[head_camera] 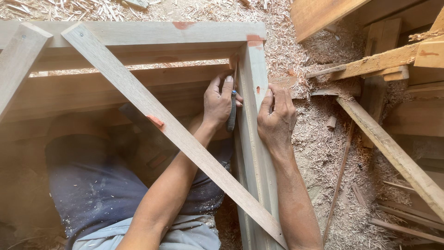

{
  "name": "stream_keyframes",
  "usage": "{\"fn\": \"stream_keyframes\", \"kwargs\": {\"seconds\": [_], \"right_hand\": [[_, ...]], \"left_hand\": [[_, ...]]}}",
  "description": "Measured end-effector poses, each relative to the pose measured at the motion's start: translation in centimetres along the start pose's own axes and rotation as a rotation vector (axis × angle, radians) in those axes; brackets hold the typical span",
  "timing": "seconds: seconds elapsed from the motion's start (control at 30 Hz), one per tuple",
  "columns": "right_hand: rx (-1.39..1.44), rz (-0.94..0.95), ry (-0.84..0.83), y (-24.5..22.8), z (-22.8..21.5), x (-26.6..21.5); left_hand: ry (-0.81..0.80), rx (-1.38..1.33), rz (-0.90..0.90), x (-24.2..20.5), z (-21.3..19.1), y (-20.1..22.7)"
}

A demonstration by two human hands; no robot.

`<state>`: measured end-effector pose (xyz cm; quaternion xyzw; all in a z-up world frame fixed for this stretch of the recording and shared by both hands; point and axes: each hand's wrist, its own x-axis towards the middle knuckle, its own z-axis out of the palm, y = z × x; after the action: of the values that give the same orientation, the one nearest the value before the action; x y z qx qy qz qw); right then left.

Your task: The person uses a scraper tool to smooth the inner corners and edges of a wooden frame, periodically wiping the wood and cleaning the scraper blade.

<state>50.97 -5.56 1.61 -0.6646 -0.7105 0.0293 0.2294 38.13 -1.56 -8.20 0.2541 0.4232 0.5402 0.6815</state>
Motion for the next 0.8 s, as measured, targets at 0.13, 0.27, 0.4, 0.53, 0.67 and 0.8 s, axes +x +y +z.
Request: {"fn": "stream_keyframes", "kwargs": {"seconds": [0.13,0.27,0.4,0.53,0.67,0.8], "right_hand": [[-0.036,0.064,0.007,-0.1,0.2,0.1],[-0.126,-0.319,0.23,-0.1,0.6,0.8],[-0.099,-0.551,0.117,-0.8,0.6,1.5],[0.007,-0.577,-0.036,-1.6,-0.5,1.6],[0.015,-0.583,-0.05,-2.2,-0.8,1.8],[-0.049,-0.615,-0.064,-1.7,-0.3,1.4]], "left_hand": [[-0.098,-0.253,-0.039,-0.1,-1.0,-0.6],[-0.304,-0.296,-0.062,-2.7,-3.1,0.0],[-0.422,-0.393,-0.281,-5.0,-5.2,0.8],[-0.56,-0.508,-0.384,-4.9,-6.6,1.1],[-0.639,-0.487,-0.427,-4.5,-7.7,1.9],[-0.611,-0.422,-0.48,-5.3,-8.6,3.3]]}}
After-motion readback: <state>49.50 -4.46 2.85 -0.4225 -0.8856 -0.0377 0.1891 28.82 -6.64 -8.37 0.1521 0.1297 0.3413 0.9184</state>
